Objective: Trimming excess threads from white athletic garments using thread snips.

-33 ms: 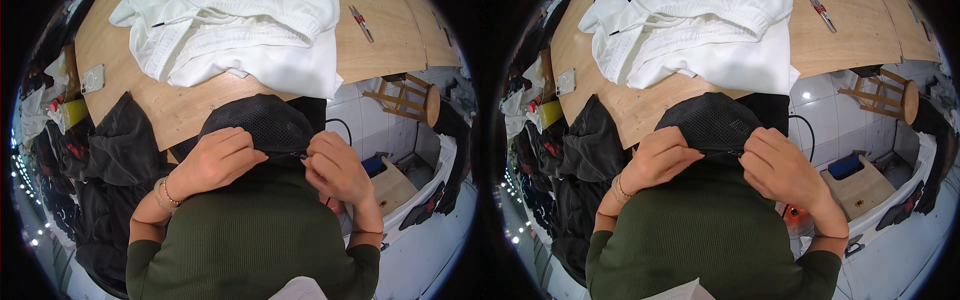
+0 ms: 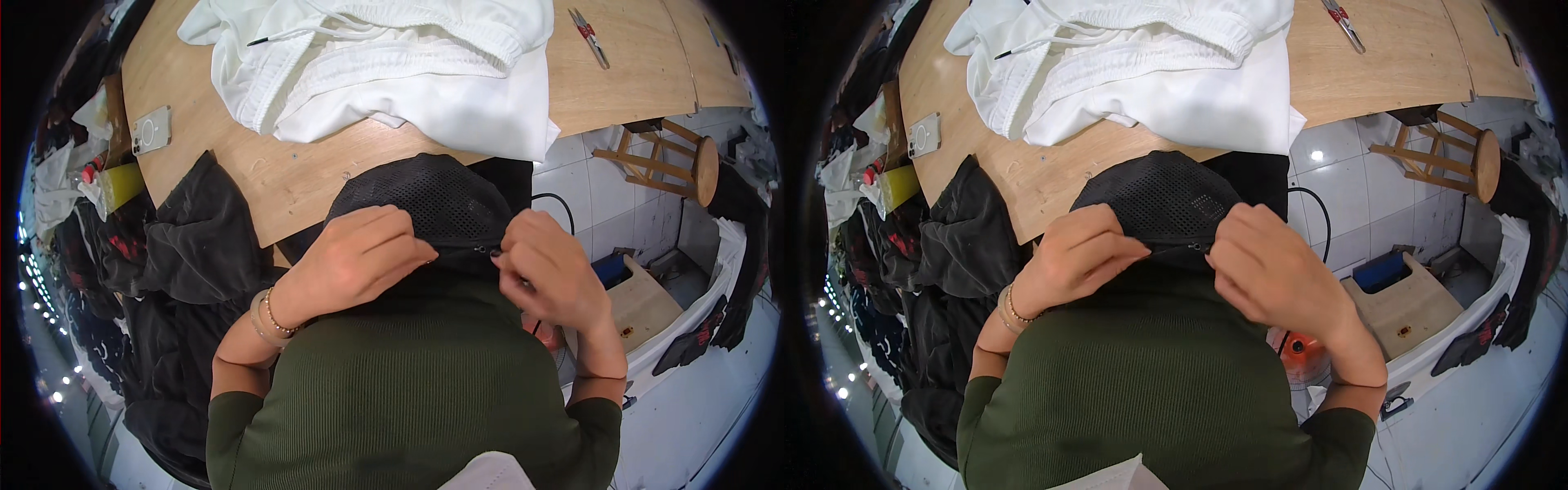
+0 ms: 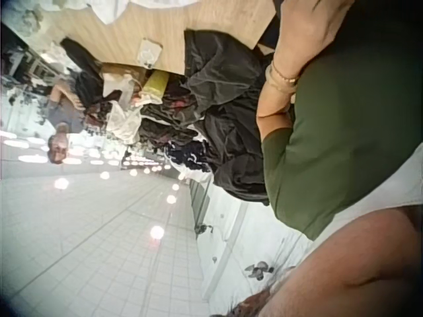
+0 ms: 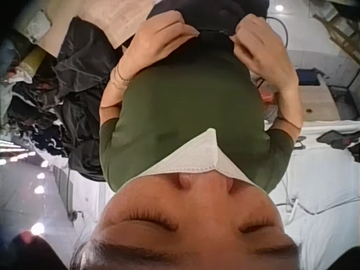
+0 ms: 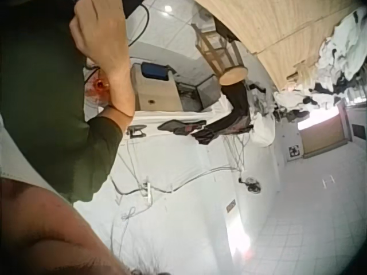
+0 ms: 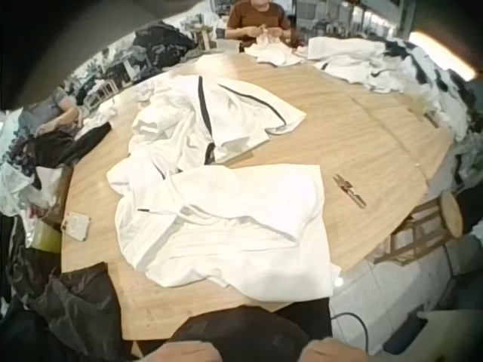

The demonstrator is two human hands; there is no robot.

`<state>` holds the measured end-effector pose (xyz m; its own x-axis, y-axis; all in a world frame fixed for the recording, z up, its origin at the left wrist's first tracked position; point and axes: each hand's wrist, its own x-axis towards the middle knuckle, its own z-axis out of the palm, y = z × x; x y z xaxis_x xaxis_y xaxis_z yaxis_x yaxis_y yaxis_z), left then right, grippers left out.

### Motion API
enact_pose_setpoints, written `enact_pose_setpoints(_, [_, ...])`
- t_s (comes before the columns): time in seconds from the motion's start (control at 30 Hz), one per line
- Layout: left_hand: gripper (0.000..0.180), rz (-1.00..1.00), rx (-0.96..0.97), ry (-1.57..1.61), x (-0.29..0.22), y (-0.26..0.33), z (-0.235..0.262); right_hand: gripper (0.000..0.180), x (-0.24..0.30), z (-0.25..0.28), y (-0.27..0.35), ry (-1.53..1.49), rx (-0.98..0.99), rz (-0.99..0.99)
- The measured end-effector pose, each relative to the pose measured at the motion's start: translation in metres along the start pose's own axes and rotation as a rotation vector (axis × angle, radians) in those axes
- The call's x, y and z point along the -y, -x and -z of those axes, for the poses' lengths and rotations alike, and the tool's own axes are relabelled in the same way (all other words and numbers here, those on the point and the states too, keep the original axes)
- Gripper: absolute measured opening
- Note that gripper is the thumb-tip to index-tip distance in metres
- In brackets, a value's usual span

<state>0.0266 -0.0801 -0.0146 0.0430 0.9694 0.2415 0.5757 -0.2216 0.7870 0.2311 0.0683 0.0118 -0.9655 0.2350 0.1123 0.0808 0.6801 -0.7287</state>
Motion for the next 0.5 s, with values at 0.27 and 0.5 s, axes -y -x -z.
enact_pose_setpoints(0.27, [0.023, 0.159, 0.249, 0.042, -0.007, -0.023, 0.008, 0.009, -0.008, 0.017, -0.033, 0.306, 0.209, 0.203])
enact_pose_setpoints(0.5, [0.019, 0.6, 0.077, 0.42, -0.011, -0.027, 0.006, 0.014, -0.019, 0.021, -0.047, 0.305, 0.247, 0.311])
